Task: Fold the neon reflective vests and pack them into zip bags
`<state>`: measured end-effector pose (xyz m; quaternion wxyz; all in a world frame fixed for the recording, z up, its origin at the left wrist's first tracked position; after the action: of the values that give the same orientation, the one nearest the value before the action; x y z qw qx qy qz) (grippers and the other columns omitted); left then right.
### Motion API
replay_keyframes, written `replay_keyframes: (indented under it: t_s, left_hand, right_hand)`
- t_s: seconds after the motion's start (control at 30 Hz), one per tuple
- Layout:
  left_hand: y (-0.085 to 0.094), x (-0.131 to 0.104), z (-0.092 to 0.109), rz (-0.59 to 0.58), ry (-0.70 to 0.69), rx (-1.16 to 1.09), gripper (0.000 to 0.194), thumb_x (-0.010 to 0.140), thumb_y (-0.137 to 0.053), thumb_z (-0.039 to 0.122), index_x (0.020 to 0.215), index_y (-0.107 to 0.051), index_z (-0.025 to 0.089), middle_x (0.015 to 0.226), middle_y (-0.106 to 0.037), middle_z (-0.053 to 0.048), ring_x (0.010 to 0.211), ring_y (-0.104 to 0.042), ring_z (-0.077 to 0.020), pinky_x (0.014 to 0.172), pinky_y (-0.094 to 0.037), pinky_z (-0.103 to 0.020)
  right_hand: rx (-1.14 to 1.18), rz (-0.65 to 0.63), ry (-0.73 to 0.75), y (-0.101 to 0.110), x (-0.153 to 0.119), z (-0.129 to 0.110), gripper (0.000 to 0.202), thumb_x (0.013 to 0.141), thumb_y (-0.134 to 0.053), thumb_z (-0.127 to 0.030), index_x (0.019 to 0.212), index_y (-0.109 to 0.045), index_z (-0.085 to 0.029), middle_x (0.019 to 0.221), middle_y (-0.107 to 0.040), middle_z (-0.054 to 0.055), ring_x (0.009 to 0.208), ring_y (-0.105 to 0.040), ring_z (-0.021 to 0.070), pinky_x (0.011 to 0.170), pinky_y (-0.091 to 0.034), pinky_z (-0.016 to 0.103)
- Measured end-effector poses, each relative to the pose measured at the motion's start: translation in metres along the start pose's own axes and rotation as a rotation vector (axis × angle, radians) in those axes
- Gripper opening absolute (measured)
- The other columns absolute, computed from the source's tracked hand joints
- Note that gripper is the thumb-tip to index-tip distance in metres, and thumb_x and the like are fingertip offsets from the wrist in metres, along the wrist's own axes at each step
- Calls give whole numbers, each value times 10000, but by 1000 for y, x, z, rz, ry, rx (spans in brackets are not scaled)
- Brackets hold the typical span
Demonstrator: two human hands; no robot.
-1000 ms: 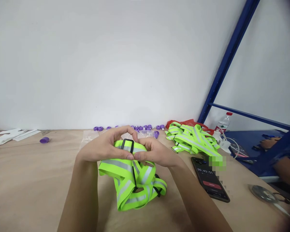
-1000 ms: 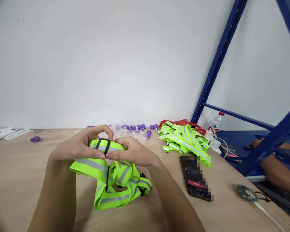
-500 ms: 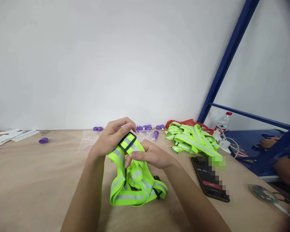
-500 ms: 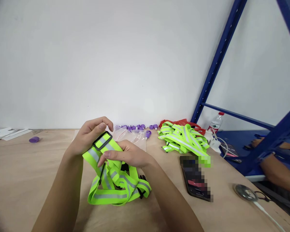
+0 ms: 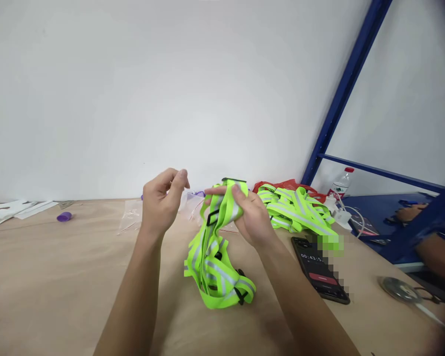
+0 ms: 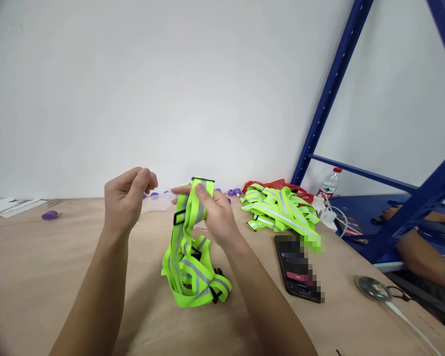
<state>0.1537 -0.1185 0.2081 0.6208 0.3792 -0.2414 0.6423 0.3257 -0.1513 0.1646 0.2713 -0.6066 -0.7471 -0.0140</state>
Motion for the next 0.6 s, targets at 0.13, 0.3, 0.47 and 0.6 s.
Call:
replay_keyframes:
  t_s: [0.13,0.3,0.47,0.6]
  left_hand:
    - [-20,-11,7,-509,190,-2,288,856,-700,447,736,-699,185,695,-656,-6,648,-569,-150,591,-440,-257]
    - [-45,-17,14,-604,194,-44,274,852,-716,459,920,-728,194,840,-695,-6,758,-602,-169,667,-483,-267]
    - [-47,-18,12,-630,220,-225,237,907,-658,402,919,-732,177,839,-701,-25,794,-635,-192,679,-504,-276]
    - [-28,-9,4,-482,226,-309,269,882,-705,436,888,-734,168,787,-716,-28,703,-646,-161,618,-514,-247]
  right_hand:
    - [25,135,156,3,-1,-14,428,944,-560,-569,1101,-757,-222,1138,-757,88,1155,-671,276,959,-556,432]
    - [-8,180,241,4,-5,-20,456,959,-509,-602,1144,-737,-254,1258,-713,73,1280,-601,287,1025,-525,460]
    - [-20,164,197,6,-4,-21,486,944,-523,-620,1131,-734,-224,1129,-759,102,1108,-704,285,908,-587,431]
    - [-138,226,170,18,-5,-29,513,902,-575,-648,1106,-715,-199,829,-780,72,739,-760,235,621,-609,340]
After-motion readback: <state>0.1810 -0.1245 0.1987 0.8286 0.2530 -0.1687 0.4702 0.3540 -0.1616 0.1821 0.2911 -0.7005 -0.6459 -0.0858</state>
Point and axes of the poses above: each hand's wrist, its own x-axis towards the middle knuckle, its own y-axis out of the back of the hand, z = x × y, the point moved 4 cm from there along x, towards the middle knuckle
